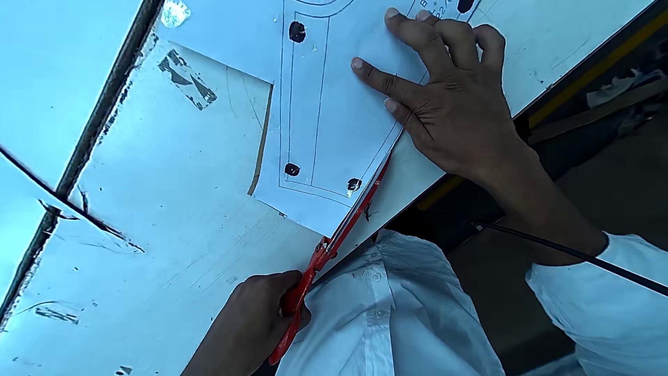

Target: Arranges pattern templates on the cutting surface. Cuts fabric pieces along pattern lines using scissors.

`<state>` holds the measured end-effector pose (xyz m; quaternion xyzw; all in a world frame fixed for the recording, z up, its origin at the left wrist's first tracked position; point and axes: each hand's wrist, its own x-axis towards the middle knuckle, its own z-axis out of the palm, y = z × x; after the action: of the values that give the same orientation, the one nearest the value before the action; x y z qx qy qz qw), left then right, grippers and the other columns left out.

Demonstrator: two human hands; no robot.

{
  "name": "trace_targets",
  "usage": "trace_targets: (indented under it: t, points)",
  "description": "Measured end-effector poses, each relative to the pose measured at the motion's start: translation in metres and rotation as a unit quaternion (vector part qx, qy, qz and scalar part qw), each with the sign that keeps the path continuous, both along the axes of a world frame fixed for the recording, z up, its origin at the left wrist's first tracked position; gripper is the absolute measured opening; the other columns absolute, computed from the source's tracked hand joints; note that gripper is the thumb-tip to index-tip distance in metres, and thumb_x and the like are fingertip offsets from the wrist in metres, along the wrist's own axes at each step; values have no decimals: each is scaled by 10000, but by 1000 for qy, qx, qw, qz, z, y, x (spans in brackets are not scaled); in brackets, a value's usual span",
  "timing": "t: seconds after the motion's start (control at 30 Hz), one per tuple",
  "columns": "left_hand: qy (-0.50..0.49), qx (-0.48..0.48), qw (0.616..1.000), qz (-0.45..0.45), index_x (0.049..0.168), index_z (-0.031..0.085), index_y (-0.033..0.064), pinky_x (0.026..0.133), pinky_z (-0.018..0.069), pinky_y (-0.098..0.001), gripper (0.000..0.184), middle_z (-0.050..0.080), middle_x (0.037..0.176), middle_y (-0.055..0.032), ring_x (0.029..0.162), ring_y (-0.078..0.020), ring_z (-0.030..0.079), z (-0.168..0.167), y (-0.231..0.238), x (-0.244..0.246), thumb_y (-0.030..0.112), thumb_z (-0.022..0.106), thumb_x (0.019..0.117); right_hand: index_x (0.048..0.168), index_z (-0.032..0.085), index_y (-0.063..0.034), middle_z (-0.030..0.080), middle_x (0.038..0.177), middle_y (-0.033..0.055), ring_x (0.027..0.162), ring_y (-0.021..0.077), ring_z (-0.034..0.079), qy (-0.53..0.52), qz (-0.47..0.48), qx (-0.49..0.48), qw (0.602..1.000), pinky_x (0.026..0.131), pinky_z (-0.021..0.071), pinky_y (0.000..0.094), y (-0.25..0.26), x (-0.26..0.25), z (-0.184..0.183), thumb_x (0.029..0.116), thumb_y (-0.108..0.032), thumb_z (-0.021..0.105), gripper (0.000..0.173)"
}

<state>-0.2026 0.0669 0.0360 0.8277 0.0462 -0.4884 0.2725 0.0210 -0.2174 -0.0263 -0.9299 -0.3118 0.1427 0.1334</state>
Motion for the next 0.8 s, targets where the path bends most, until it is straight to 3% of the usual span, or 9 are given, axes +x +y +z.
trace_targets:
  t: [0.7, 0.8]
  points:
    - [-46, -7, 999, 2, 854, 747, 218, 467, 449, -266, 183, 582, 608, 127, 504, -11, 527, -5, -2, -2, 332, 670, 733, 1529, 401, -518, 335, 1664, 6, 1528, 309, 279, -10, 0, -8, 1000, 1122, 207, 597, 1, -2, -2, 1101, -381, 326, 456]
    - [-30, -2, 1000, 6, 880, 755, 217, 478, 479, -274, 209, 617, 635, 121, 521, -18, 562, -3, -2, -2, 338, 676, 729, 1529, 404, -514, 333, 1665, 13, 1526, 314, 278, -6, 0, -6, 1000, 1122, 204, 602, 1, -2, -2, 1100, -373, 328, 458]
